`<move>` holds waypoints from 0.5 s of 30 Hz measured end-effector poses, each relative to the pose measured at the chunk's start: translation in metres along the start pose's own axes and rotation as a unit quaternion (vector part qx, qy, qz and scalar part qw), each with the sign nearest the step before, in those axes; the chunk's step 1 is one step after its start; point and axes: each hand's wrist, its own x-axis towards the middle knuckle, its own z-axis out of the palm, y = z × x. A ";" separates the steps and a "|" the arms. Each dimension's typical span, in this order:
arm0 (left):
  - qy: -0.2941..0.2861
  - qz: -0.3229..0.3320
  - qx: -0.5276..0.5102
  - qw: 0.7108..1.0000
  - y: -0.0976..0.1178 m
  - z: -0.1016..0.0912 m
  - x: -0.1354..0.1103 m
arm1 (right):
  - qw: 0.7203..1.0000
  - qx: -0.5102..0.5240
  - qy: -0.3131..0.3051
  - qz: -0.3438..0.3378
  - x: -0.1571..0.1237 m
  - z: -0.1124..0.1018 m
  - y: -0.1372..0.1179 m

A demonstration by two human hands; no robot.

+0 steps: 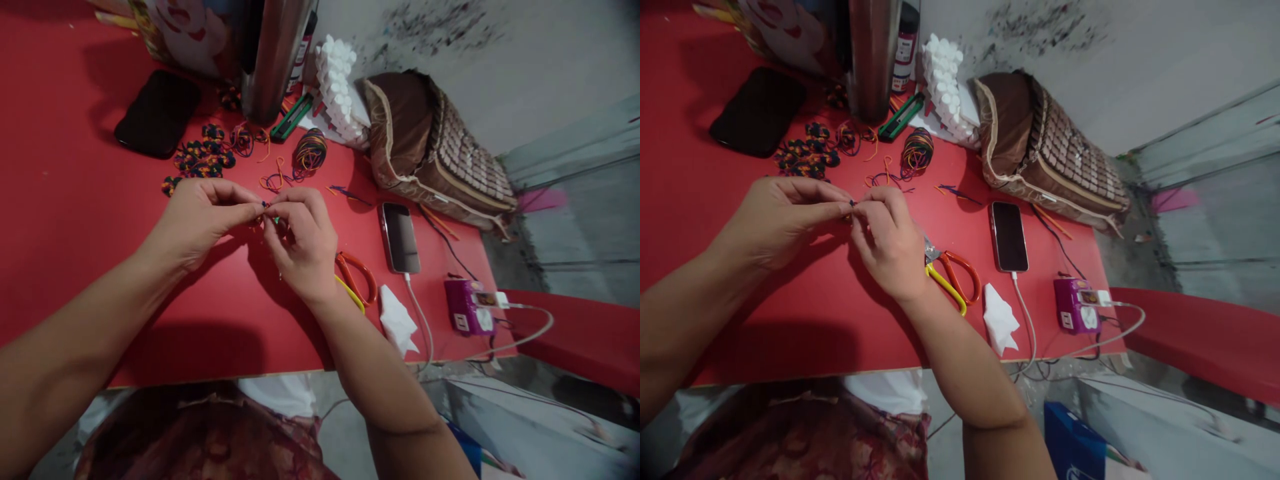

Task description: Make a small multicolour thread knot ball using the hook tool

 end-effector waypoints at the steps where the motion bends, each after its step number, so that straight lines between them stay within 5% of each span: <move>1: -0.007 -0.009 -0.007 1.000 0.000 -0.001 0.000 | 1.000 0.005 0.000 0.005 0.000 0.000 0.000; 15: -0.013 -0.039 -0.027 0.999 0.005 -0.004 0.004 | 0.991 0.112 0.008 0.077 0.002 0.001 -0.002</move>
